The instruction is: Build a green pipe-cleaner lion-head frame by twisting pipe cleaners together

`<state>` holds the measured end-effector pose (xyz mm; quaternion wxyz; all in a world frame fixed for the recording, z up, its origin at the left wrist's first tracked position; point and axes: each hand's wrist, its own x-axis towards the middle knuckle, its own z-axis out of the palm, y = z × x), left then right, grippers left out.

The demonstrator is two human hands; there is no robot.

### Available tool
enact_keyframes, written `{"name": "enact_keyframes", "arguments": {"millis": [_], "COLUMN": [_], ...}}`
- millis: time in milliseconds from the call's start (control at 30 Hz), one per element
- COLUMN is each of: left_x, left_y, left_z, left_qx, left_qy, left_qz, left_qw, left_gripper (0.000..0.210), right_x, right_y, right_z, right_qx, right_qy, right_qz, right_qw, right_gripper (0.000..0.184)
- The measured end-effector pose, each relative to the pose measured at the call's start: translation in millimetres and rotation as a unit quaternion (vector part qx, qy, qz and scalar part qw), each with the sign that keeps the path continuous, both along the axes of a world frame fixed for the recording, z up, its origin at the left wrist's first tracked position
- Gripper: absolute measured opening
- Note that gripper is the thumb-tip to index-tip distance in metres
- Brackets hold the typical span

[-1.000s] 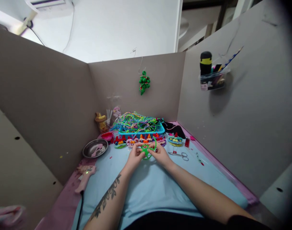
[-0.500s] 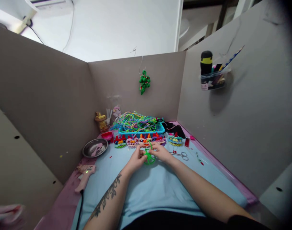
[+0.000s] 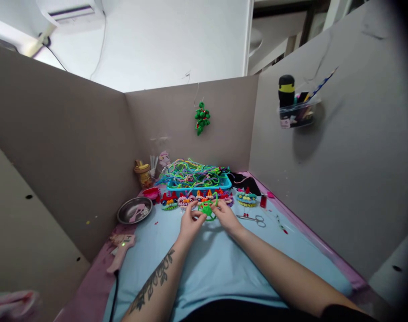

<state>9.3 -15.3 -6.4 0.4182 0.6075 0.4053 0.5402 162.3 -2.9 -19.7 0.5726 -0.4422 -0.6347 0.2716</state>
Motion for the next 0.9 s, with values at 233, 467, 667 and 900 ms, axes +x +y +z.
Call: {"name": "enact_keyframes", "arguments": {"millis": [233, 467, 667, 900], "left_x": [0.6, 1.0, 1.6, 3.9], "left_y": [1.8, 0.6, 2.1, 0.3], "left_z": [-4.2, 0.8, -2.6, -5.1], "left_qx": [-0.022, -0.026, -0.014, -0.012], "left_qy": [-0.076, -0.080, -0.047, -0.062], "left_qz": [-0.051, -0.043, -0.052, -0.065], "left_qw": [0.996, 0.996, 0.997, 0.996], "left_gripper": [0.062, 0.042, 0.032, 0.032], "right_x": [-7.5, -2.4, -3.3, -7.9], "right_y": [-3.8, -9.3, -4.4, -6.0], "right_z": [-0.4, 4.3, 0.8, 2.0], "right_qx": [-0.018, -0.010, -0.021, -0.020], "right_qy": [0.028, 0.024, 0.049, 0.070], "right_qz": [0.000, 0.034, 0.014, -0.024], "right_qw": [0.999, 0.999, 0.998, 0.997], "right_gripper": [0.038, 0.036, 0.034, 0.035]}}
